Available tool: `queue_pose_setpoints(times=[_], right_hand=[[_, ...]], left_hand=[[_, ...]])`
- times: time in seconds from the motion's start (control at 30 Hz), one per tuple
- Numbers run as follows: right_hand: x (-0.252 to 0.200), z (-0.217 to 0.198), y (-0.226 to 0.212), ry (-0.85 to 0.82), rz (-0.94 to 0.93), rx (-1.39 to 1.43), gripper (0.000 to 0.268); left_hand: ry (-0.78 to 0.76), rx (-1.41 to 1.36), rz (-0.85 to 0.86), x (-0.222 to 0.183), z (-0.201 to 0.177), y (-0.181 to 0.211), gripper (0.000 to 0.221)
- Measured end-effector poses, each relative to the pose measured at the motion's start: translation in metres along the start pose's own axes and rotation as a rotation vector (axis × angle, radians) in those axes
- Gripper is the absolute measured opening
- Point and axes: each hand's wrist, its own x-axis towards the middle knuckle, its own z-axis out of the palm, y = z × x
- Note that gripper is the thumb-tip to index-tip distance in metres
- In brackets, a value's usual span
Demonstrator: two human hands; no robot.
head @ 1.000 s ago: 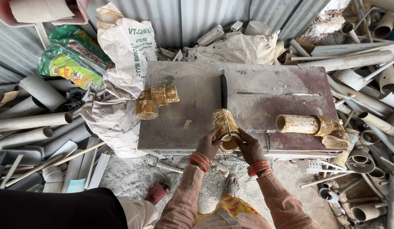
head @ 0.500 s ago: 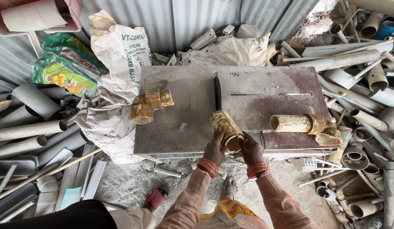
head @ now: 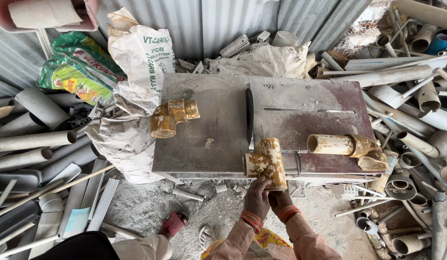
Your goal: The person processes various PVC pipe fittings by cleaning or fitting them together after they have been cut on a table saw.
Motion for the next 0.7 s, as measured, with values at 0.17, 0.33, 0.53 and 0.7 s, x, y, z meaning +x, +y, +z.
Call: queue_pose_setpoints(times=[0.17, 0.33, 0.53, 0.7], right_hand=[[-0.003, 0.004, 0.022, 0.009, 0.184, -0.235, 0.029], [0.007, 0.003, 0.013, 0.078, 0.265, -0.598, 0.035], [0.032, 0.007, -0.014, 0.042, 0.294, -0.990, 0.030], [0.023, 0.000, -0.025, -0.066, 0.154, -0.943, 0.034]], left_hand=[[-0.003, 0.022, -0.153, -0.010, -0.009, -0.014, 0.050], [-0.044, 0.010, -0.110, -0.006, -0.009, -0.023, 0.066], [0.056, 0.178, -0.080, 0.005, -0.002, -0.038, 0.063], [0.142, 0.548, 0.046, 0.016, -0.005, -0.059, 0.057]])
